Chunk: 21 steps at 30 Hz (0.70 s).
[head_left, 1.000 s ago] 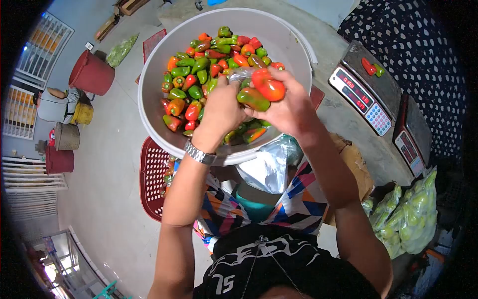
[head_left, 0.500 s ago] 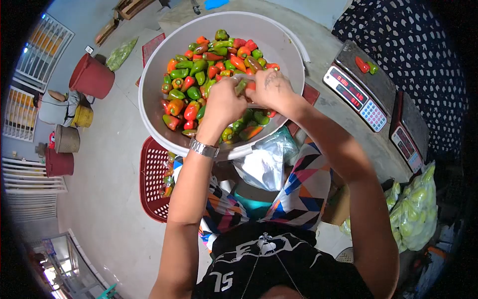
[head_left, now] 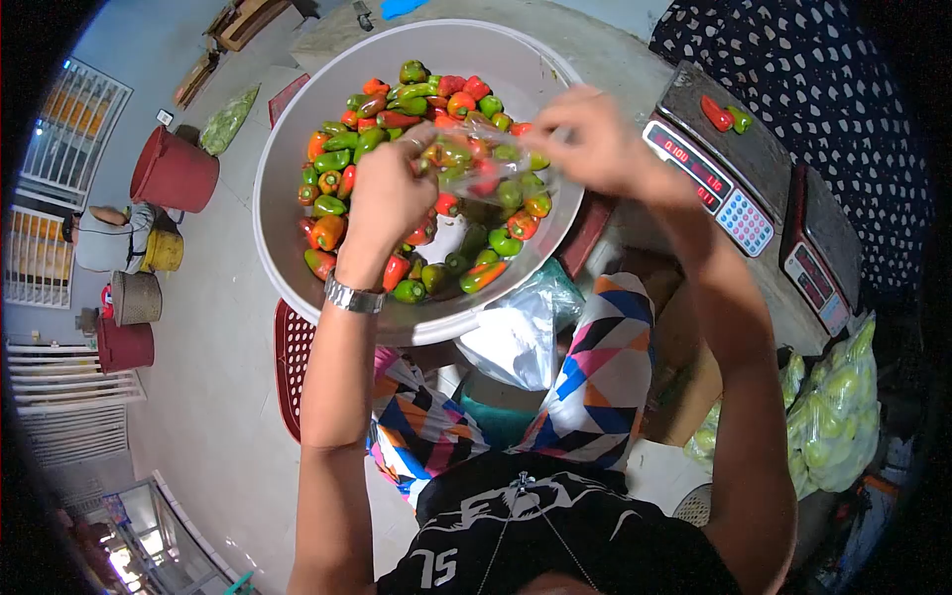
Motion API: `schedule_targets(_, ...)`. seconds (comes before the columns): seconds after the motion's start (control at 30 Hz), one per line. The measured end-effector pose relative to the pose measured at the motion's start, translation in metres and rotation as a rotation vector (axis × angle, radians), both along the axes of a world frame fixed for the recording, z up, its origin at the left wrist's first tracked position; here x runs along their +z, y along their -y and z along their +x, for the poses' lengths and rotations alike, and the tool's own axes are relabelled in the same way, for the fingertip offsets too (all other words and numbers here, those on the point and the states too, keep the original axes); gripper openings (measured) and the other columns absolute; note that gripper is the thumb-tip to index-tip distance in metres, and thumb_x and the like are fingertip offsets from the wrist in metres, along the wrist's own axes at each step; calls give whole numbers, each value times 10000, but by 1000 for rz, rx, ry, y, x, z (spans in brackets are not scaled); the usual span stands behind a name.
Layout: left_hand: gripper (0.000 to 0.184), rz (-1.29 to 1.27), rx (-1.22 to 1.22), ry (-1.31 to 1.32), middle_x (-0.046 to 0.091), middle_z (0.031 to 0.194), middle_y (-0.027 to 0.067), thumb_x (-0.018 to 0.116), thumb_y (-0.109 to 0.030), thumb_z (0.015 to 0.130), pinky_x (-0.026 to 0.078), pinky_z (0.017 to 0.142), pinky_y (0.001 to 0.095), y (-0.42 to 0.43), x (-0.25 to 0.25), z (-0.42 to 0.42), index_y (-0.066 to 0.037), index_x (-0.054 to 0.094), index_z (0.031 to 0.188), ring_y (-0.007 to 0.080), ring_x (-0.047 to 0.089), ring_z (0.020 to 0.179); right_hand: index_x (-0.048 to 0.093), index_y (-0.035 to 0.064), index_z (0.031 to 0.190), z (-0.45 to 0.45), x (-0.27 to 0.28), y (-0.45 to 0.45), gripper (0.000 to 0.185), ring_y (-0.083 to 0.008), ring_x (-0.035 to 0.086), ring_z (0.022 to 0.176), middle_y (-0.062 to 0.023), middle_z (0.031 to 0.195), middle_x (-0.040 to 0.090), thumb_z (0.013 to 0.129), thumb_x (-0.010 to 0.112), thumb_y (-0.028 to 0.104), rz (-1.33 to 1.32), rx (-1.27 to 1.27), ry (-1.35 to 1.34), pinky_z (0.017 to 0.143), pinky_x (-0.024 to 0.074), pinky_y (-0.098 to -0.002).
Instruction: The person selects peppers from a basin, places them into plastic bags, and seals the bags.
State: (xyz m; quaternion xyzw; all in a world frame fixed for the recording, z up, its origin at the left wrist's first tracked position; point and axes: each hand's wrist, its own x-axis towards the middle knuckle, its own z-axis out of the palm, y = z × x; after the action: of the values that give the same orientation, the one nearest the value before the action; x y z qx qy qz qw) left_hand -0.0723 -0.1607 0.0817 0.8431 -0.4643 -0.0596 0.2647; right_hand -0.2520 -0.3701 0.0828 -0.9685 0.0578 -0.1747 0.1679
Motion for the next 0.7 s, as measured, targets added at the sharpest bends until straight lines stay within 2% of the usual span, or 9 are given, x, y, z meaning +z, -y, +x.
schedule_targets(0.07, 494, 42, -90, 84, 658, 713, 172, 653, -46, 841, 513, 652, 322, 1, -4, 1, -106, 662, 1332, 157, 621, 615, 770, 132, 1030, -26, -4, 42, 304, -269, 713, 932, -137, 951, 745, 913, 687, 400, 189, -347, 287, 908, 532, -381)
schedule_targets(0.1, 496, 71, -74, -82, 649, 709, 146, 652, -44, 846, 508, 647, 314, -3, 6, -7, -102, 657, 1338, 136, 609, 620, 775, 124, 1015, -40, 3, 79, 291, -247, 718, 953, -115, 1024, 751, 917, 691, 386, 1, -378, 415, 869, 545, -354)
schedule_targets(0.17, 500, 96, -45, -390, 633, 701, 93, 649, -40, 855, 499, 638, 297, -2, 41, -18, -94, 648, 1352, 96, 586, 631, 775, 123, 1045, -70, -14, 162, 417, -298, 715, 989, -126, 1038, 751, 873, 717, 498, -104, -774, 407, 906, 533, -377)
schedule_targets(0.2, 496, 19, -133, -180, 614, 719, 17, 628, -24, 874, 483, 610, 271, -1, 22, -4, -81, 637, 1367, 66, 546, 613, 767, 146, 1100, -94, -18, 203, 514, -314, 674, 1111, -146, 1152, 725, 840, 721, 587, -209, -840, 239, 962, 512, -383)
schedule_targets(0.23, 467, 24, -119, -399, 764, 852, 132, 557, 47, 828, 532, 581, 319, -1, 34, -8, 17, 662, 1282, 130, 661, 575, 716, 194, 1239, -115, -43, 245, 668, -355, 608, 1228, -185, 1329, 639, 818, 669, 710, -427, -962, 175, 1039, 476, -404)
schedule_targets(0.33, 474, 4, -142, -446, 748, 828, 80, 545, 49, 842, 477, 531, 286, -9, 46, -4, 20, 651, 1303, 91, 602, 548, 452, 338, 1532, -157, -72, 299, 1125, -488, 257, 1485, -269, 1621, 253, 600, 615, 947, -47, -1254, -211, 1170, 295, -610)
schedule_targets(0.5, 484, 36, -18, -570, 631, 726, -2, 551, 32, 861, 409, 510, 236, -25, 61, 1, -7, 646, 1334, 49, 515, 540, 504, 246, 1508, -178, -124, 366, 1141, -439, 283, 1493, -291, 1615, 256, 603, 642, 927, 421, -1043, -364, 1182, 319, -555)
schedule_targets(0.53, 496, 4, 25, -585, 582, 681, -27, 570, 17, 862, 410, 522, 231, -27, 63, 0, -30, 641, 1351, 40, 492, 545, 593, 231, 1435, -171, -123, 353, 1048, -378, 470, 1397, -247, 1505, 480, 628, 654, 896, 287, -1087, -320, 1125, 406, -495)
schedule_targets(0.7, 505, -20, 34, -493, 540, 666, -48, 596, 21, 875, 415, 533, 234, -36, 51, 5, -56, 632, 1373, 32, 484, 551, 733, 179, 1227, -147, -100, 282, 728, -233, 703, 974, -89, 1055, 750, 714, 749, 696, 129, -1021, -287, 939, 505, -387)
